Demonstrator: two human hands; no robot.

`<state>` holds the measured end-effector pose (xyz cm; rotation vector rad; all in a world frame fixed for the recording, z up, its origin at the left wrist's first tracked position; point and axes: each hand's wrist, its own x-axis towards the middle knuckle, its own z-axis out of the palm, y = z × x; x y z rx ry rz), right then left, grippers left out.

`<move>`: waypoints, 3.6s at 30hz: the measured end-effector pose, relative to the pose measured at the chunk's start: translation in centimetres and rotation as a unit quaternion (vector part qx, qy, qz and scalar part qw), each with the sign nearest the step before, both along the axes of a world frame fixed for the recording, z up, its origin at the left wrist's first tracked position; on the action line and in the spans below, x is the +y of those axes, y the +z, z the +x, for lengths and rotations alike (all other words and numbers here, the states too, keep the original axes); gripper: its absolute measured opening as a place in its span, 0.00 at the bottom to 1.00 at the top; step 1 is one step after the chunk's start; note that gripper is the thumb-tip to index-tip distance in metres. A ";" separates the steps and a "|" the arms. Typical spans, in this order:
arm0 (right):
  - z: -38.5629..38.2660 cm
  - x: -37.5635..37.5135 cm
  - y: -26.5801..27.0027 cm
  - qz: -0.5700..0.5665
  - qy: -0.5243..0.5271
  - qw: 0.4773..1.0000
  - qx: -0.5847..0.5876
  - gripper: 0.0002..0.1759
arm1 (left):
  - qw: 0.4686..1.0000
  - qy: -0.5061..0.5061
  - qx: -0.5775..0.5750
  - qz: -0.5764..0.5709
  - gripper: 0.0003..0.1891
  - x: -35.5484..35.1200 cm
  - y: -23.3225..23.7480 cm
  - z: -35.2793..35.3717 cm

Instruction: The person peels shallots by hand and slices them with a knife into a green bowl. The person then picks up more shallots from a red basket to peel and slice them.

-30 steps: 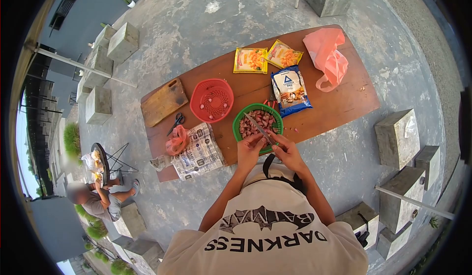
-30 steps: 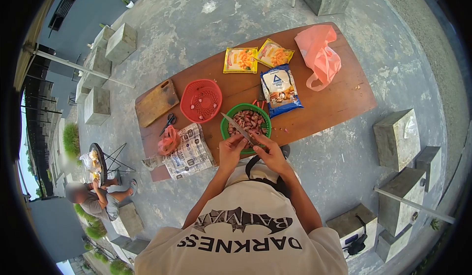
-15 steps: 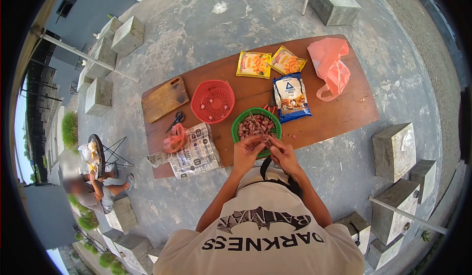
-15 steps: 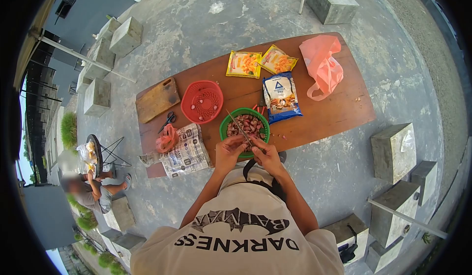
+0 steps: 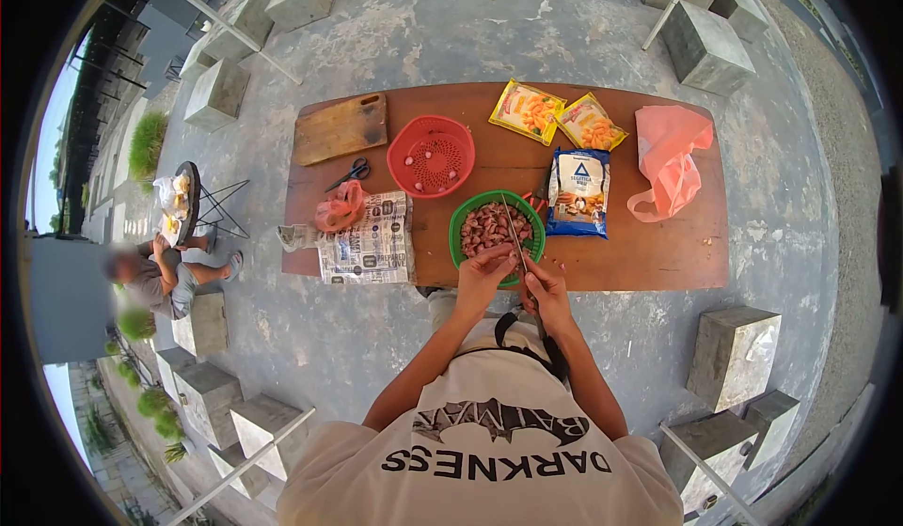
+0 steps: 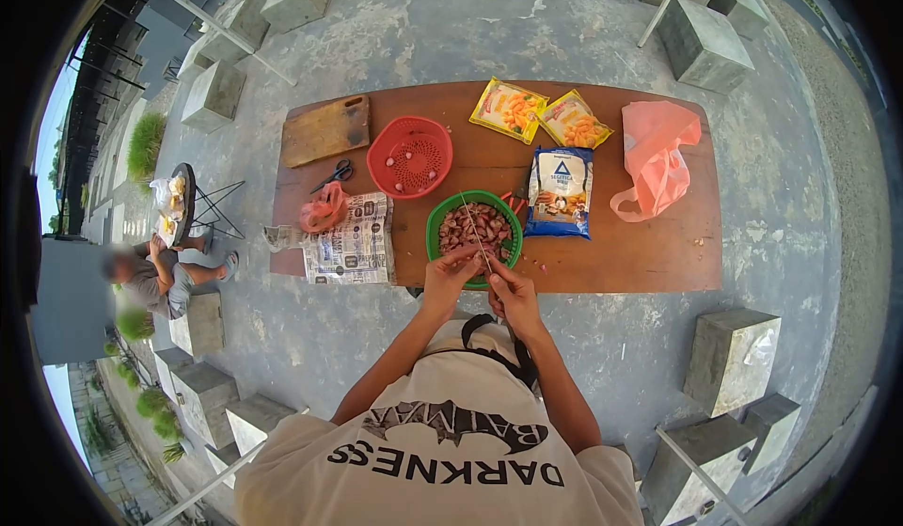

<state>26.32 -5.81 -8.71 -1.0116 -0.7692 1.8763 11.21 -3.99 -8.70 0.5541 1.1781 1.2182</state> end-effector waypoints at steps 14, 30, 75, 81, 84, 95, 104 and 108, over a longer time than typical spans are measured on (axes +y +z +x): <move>-1.4 1.7 0.9 -0.007 -0.110 0.993 -0.041 0.24 | 0.991 -0.061 -0.108 0.055 0.13 1.5 1.1 -6.0; -3.0 0.2 2.4 0.095 0.044 0.984 -0.143 0.28 | 0.994 -0.074 -0.058 0.054 0.08 1.1 0.4 -5.5; -3.8 0.6 1.7 -0.013 -0.013 1.000 0.023 0.26 | 0.972 -0.061 -0.227 0.009 0.12 1.7 -0.1 -4.9; -4.2 0.3 1.1 0.011 -0.008 1.000 -0.015 0.25 | 0.951 -0.089 -0.284 -0.081 0.12 2.2 0.5 -5.2; -4.2 0.4 0.9 0.011 -0.011 1.000 -0.022 0.25 | 0.955 -0.105 -0.265 -0.084 0.12 2.1 0.1 -5.1; -4.2 0.5 0.9 0.001 -0.040 0.999 0.002 0.27 | 0.970 -0.120 -0.203 -0.052 0.14 2.3 -0.1 -6.1; -3.4 0.7 0.2 -0.029 -0.093 0.995 -0.011 0.29 | 0.978 -0.067 -0.193 -0.044 0.14 2.0 -1.4 -8.0; -3.4 0.7 -1.5 -0.042 -0.028 0.998 -0.031 0.29 | 0.979 -0.063 -0.193 -0.032 0.14 1.7 -2.7 -8.3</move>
